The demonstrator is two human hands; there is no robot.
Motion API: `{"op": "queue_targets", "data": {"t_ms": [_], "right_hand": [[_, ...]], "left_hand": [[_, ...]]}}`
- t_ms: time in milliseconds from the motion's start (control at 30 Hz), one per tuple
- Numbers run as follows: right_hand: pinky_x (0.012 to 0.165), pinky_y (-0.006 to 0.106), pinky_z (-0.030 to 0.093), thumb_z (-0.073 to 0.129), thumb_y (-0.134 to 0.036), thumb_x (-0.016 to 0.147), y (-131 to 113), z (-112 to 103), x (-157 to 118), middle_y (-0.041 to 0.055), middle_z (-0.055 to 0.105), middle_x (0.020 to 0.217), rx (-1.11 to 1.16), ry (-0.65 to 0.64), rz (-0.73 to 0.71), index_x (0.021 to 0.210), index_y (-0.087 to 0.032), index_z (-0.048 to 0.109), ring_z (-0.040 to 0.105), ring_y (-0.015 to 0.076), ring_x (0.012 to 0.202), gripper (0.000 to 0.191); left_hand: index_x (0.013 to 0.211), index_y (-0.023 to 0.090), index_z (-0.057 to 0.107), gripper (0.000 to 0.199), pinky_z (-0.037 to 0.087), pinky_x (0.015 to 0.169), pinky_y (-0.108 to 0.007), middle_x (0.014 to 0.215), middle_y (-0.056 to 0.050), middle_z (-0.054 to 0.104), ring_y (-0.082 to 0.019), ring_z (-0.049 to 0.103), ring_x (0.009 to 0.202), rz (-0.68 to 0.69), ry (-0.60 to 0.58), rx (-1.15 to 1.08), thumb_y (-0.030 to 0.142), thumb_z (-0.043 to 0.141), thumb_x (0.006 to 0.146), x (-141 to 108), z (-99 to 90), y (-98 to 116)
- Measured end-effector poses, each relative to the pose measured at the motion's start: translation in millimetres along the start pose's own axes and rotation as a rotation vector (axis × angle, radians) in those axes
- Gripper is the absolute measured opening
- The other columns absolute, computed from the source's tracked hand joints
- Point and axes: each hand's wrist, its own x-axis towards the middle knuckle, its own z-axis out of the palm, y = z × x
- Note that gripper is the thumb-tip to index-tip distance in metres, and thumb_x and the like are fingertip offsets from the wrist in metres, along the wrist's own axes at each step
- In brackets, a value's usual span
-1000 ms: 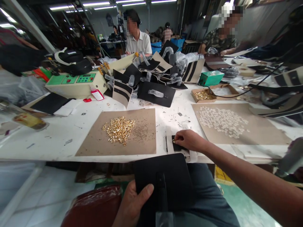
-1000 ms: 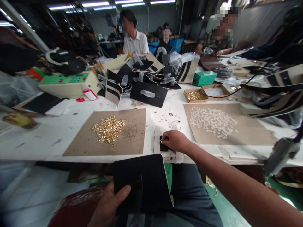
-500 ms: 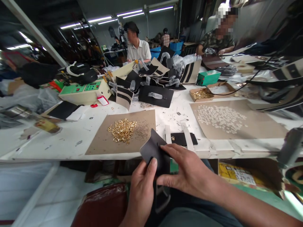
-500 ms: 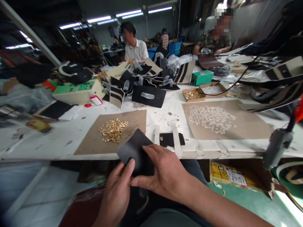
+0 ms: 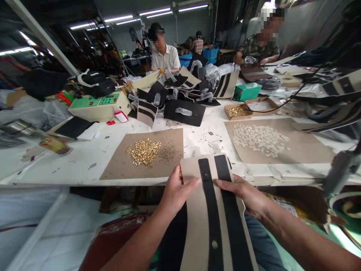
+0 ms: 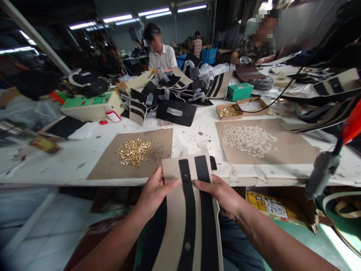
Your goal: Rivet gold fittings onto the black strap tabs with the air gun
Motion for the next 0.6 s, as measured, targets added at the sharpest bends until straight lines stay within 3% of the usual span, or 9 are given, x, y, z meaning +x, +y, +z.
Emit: {"op": "queue_targets", "data": {"t_ms": [100, 200, 267, 367, 500, 600], "right_hand": [[0.085, 0.042, 0.064, 0.083, -0.044, 0.085, 6, -16, 5, 0.0133, 0.079, 0.110, -0.047, -0.012, 0.010, 0.120, -0.017, 0.075, 0.078, 0.0296, 0.091, 0.045], [0.088, 0.044, 0.062, 0.083, -0.046, 0.084, 1, -26, 12, 0.0115, 0.080, 0.107, -0.250, 0.022, -0.034, 0.114, -0.016, 0.077, 0.077, 0.0313, 0.095, 0.043], [0.086, 0.043, 0.063, 0.081, -0.048, 0.084, -2, -27, 19, 0.0100, 0.080, 0.104, -0.460, 0.130, -0.097, 0.110, -0.017, 0.078, 0.076, 0.0324, 0.097, 0.041], [0.090, 0.046, 0.062, 0.077, -0.048, 0.085, 4, -21, 29, 0.0089, 0.080, 0.102, -0.725, 0.348, -0.245, 0.109, -0.019, 0.077, 0.076, 0.0332, 0.097, 0.038], [0.106, 0.045, 0.055, 0.073, -0.043, 0.088, 18, -16, 40, 0.0087, 0.077, 0.119, -0.850, 0.414, -0.428, 0.120, -0.021, 0.073, 0.072, 0.0318, 0.114, 0.038], [0.093, 0.040, 0.060, 0.071, -0.047, 0.089, 7, -16, 52, 0.0074, 0.080, 0.109, -0.878, 0.438, -0.399, 0.108, -0.021, 0.075, 0.075, 0.0303, 0.102, 0.033]], "left_hand": [[0.122, 0.016, 0.063, 0.056, 0.058, 0.091, -0.038, 0.117, -0.014, 0.078, -0.031, 0.074, 0.104, -0.053, 0.013, 0.077, 0.038, 0.088, 0.077, 12, 7.1, -17], [0.120, 0.016, 0.065, 0.051, 0.056, 0.094, -0.039, 0.116, -0.013, 0.078, -0.031, 0.073, 0.106, -0.009, 0.061, 0.182, 0.035, 0.086, 0.078, 20, 15.1, -25], [0.118, 0.017, 0.065, 0.046, 0.055, 0.094, -0.039, 0.114, -0.012, 0.078, -0.031, 0.073, 0.104, 0.015, 0.086, 0.271, 0.033, 0.084, 0.079, 23, 19.4, -28], [0.110, 0.018, 0.067, 0.034, 0.057, 0.084, -0.037, 0.101, -0.008, 0.079, -0.028, 0.074, 0.092, -0.063, 0.100, 0.346, 0.028, 0.079, 0.080, 20, 22.9, -34], [0.109, 0.020, 0.067, 0.030, 0.058, 0.080, -0.036, 0.098, -0.005, 0.079, -0.026, 0.075, 0.088, -0.159, 0.066, 0.330, 0.026, 0.076, 0.081, 17, 19.2, -38], [0.109, 0.021, 0.066, 0.032, 0.057, 0.081, -0.036, 0.100, -0.005, 0.079, -0.026, 0.075, 0.090, -0.115, 0.086, 0.417, 0.030, 0.077, 0.081, 33, 13.2, -29]]}}
